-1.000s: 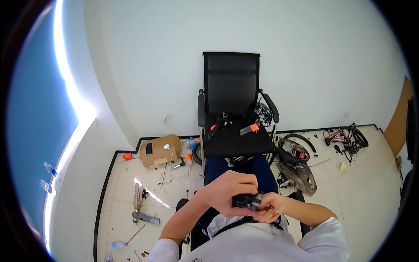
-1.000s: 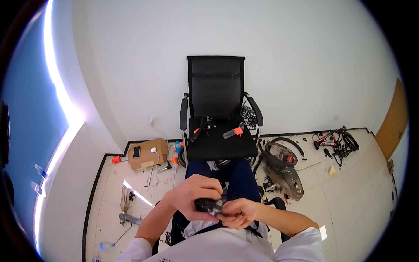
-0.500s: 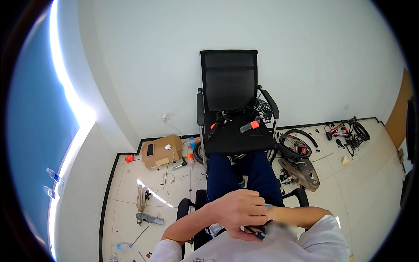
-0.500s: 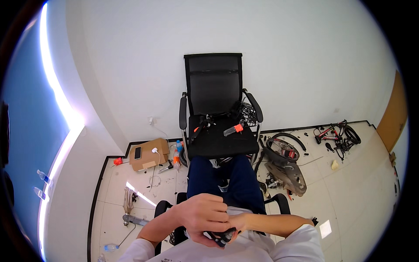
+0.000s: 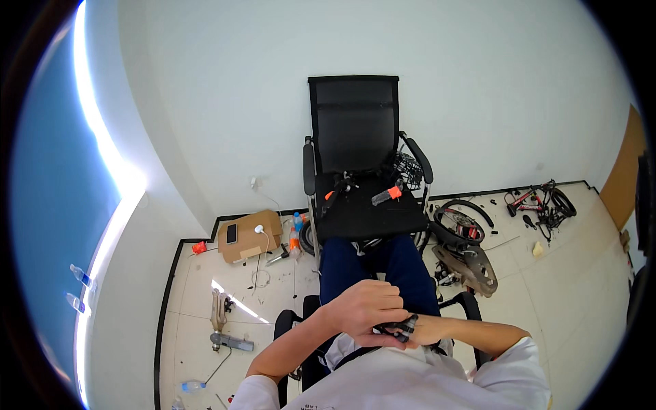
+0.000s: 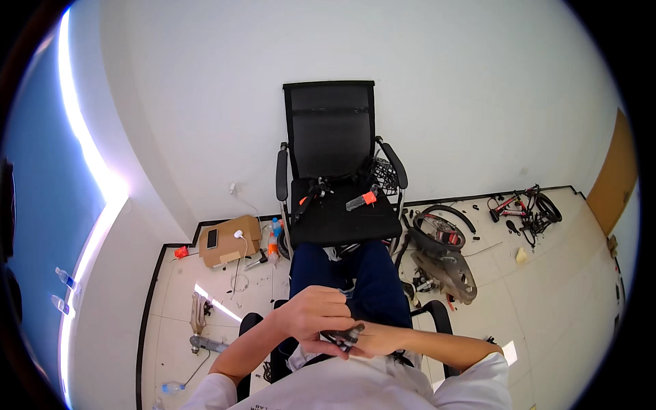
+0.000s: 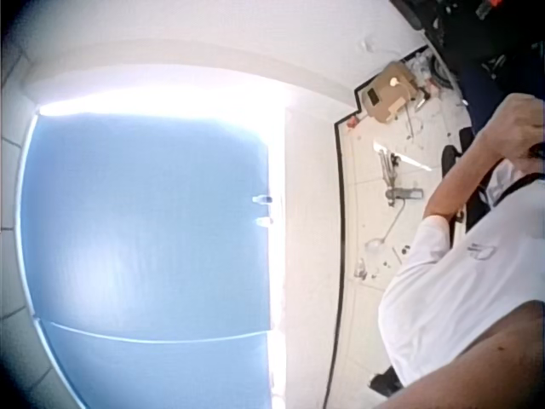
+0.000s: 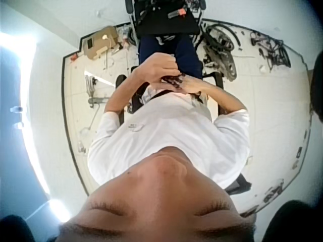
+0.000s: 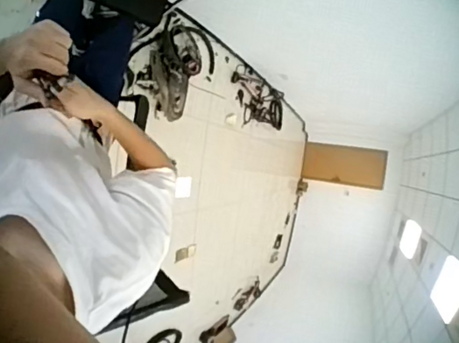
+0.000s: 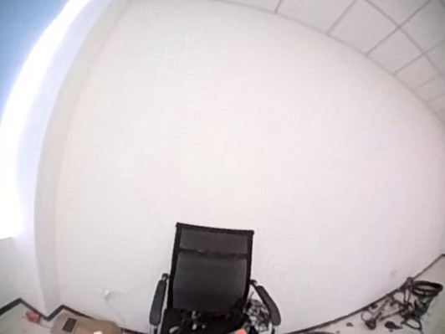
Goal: The person assembles a bicycle brake caliper by inserting a bolt and tightening it with an Allen key. They then insert a brake pad into the caliper and secure it with a small screw using a screwdriver.
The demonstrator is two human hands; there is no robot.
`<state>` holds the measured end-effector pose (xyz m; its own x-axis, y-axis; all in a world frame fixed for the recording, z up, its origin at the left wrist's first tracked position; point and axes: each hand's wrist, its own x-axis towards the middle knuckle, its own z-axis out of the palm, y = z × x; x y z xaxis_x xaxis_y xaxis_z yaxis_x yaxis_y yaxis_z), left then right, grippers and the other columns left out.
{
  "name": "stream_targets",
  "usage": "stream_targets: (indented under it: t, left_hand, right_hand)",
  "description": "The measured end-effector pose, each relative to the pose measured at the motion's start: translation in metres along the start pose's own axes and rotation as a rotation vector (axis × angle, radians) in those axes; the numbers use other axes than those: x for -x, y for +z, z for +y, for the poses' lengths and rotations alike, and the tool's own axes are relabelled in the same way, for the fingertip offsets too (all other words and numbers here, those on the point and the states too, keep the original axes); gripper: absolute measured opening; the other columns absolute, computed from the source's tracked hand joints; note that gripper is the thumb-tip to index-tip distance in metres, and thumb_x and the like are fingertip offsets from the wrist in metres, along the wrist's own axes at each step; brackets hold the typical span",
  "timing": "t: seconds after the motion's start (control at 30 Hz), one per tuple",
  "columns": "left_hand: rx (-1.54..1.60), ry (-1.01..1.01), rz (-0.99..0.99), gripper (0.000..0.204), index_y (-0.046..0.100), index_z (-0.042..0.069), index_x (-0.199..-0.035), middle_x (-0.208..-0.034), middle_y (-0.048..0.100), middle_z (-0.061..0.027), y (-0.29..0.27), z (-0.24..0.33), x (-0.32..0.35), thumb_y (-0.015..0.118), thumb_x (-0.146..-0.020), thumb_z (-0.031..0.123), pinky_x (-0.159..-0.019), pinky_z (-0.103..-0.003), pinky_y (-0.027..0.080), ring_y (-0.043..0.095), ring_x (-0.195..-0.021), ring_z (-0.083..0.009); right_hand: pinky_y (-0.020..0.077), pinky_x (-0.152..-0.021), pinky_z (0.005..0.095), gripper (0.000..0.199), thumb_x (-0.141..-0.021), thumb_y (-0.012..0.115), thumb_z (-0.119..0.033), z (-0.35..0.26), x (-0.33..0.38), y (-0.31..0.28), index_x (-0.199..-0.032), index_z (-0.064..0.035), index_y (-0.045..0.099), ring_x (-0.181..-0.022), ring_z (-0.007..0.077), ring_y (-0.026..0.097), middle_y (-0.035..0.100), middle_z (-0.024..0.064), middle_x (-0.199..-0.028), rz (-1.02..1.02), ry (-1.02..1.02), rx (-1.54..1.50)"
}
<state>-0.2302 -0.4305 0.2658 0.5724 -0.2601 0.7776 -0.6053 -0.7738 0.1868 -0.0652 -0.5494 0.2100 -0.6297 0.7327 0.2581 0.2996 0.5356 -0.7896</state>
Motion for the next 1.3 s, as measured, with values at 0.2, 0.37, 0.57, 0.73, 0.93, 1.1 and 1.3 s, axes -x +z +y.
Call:
stream_targets:
  t: [0.2,0.37,0.57,0.73,0.93,1.1,1.3]
  left_hand:
    - [-0.186,-0.236,-0.002,0.035,0.057,0.006,-0.072,-0.065,0.052,-0.0057,0.001,-0.015,0.005,0.081,-0.07,0.032,-0.047,-0.034,0.036,0.049,-0.053,-0.0264]
    - [-0.2,-0.494,0.229,0.029,0.058,0.003,-0.067,-0.052,0.046,-0.0083,-0.003,-0.017,0.003,0.077,-0.076,0.022,-0.046,-0.032,0.037,0.049,-0.047,-0.0249]
    - [0.102,-0.962,0.412,0.034,0.061,-0.002,-0.076,-0.057,0.055,-0.0049,-0.016,-0.017,-0.008,0.063,-0.091,0.029,-0.048,-0.026,0.036,0.049,-0.049,-0.0107]
    - [0.528,-1.037,0.709,0.054,0.06,0.001,-0.078,-0.063,0.056,-0.0053,-0.048,-0.027,0.011,0.04,-0.101,0.045,-0.054,-0.023,0.043,0.052,-0.054,-0.0105]
    - [0.526,-0.89,0.954,0.051,0.062,0.001,-0.086,-0.07,0.057,-0.0045,-0.057,-0.025,0.009,0.035,-0.103,0.041,-0.058,-0.023,0.043,0.055,-0.063,-0.0096]
    - [0.471,-0.851,0.919,0.051,0.062,0.0,-0.087,-0.071,0.057,-0.0048,-0.058,-0.024,0.011,0.036,-0.103,0.041,-0.059,-0.022,0.043,0.055,-0.064,-0.0092]
    - [0.462,-0.899,0.927,0.057,0.059,-0.001,-0.087,-0.069,0.057,-0.006,-0.052,-0.021,0.003,0.035,-0.101,0.049,-0.057,-0.023,0.043,0.053,-0.06,-0.0104]
  right_hand:
    - [0.0458,-0.058,0.041,0.022,-0.094,0.05,-0.018,-0.008,-0.003,-0.033,-0.098,0.0012,0.059,-0.06,0.0383,0.057,0.058,0.0198,-0.068,0.031,0.369,0.179]
    - [0.0434,-0.051,0.0372,0.016,-0.091,0.06,-0.017,-0.046,-0.008,-0.051,-0.089,-0.001,0.059,-0.054,0.0304,0.057,0.057,0.0146,-0.064,0.276,0.317,0.271]
    - [0.0415,-0.043,0.0319,0.019,-0.078,0.074,-0.02,-0.054,-0.02,-0.068,-0.083,-0.0076,0.061,-0.049,0.0193,0.052,0.047,0.0023,-0.06,0.489,-0.029,1.17]
    - [0.0432,-0.056,0.0263,0.007,-0.08,0.067,-0.004,-0.048,-0.039,-0.098,-0.083,-0.0002,0.063,-0.06,0.0189,0.055,0.056,0.0079,-0.07,0.873,-0.058,0.618]
    - [0.0473,-0.058,0.0222,0.008,-0.089,0.062,-0.001,-0.046,-0.061,-0.075,-0.087,0.0061,0.062,-0.061,0.0089,0.057,0.065,0.0094,-0.076,0.847,0.127,-0.232]
    - [0.0594,-0.065,0.0372,0.007,-0.091,0.057,0.0,-0.05,-0.067,-0.068,-0.09,0.0044,0.052,-0.068,0.0214,0.068,0.067,0.0237,-0.081,0.894,-0.174,-0.628]
    - [0.0604,-0.07,0.0408,0.01,-0.088,0.055,0.008,-0.041,-0.075,-0.04,-0.09,0.0017,0.047,-0.07,0.0234,0.07,0.066,0.0263,-0.092,0.714,0.015,-0.71]
